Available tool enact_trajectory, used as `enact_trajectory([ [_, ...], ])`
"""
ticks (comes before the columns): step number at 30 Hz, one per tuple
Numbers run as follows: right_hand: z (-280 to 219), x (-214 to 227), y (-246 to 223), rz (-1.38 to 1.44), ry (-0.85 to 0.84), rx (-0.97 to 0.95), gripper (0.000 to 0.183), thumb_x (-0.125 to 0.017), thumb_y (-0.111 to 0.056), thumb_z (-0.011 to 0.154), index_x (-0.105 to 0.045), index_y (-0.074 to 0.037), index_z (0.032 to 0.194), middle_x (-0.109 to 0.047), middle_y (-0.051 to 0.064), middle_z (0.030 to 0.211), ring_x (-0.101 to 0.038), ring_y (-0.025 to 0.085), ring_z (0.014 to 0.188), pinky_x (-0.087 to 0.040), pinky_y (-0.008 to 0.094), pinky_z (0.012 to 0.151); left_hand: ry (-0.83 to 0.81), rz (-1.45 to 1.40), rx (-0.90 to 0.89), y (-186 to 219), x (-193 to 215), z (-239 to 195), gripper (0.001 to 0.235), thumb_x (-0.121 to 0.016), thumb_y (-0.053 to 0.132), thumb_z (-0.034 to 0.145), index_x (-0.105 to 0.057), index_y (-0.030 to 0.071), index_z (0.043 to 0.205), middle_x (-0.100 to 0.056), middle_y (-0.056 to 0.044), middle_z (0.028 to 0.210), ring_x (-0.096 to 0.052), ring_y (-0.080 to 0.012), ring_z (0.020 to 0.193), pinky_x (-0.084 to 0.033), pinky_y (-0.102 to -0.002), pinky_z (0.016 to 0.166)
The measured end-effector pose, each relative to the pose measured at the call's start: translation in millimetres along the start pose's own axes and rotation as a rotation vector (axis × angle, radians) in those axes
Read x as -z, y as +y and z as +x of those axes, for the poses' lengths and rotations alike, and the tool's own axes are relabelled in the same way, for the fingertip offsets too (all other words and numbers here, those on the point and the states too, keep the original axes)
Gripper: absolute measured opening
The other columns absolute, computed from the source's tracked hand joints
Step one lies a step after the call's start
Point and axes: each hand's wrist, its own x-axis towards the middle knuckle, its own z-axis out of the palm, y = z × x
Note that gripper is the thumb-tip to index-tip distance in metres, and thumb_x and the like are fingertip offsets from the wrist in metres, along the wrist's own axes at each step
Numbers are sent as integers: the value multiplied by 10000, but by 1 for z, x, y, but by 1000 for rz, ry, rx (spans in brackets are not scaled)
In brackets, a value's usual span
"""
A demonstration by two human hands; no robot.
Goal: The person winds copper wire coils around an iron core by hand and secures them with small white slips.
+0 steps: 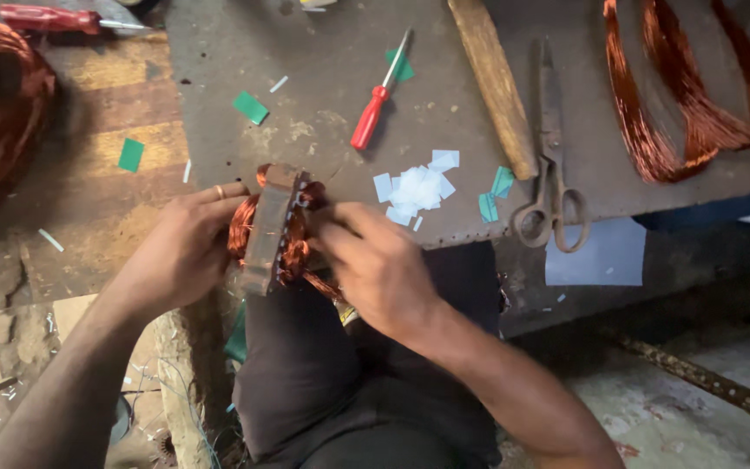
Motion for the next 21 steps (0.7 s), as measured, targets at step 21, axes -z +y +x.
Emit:
enact_trajectory([
  [21, 11, -5, 6, 78, -121, -127, 136, -729, -46, 948, -705, -20, 1079, -659, 126, 1025, -706, 347, 811, -572, 417, 695, 71, 163, 61, 16, 5, 6, 402, -702, -56, 736, -773, 81, 1107, -744, -154, 1068, -728, -342, 863, -589, -414, 769],
])
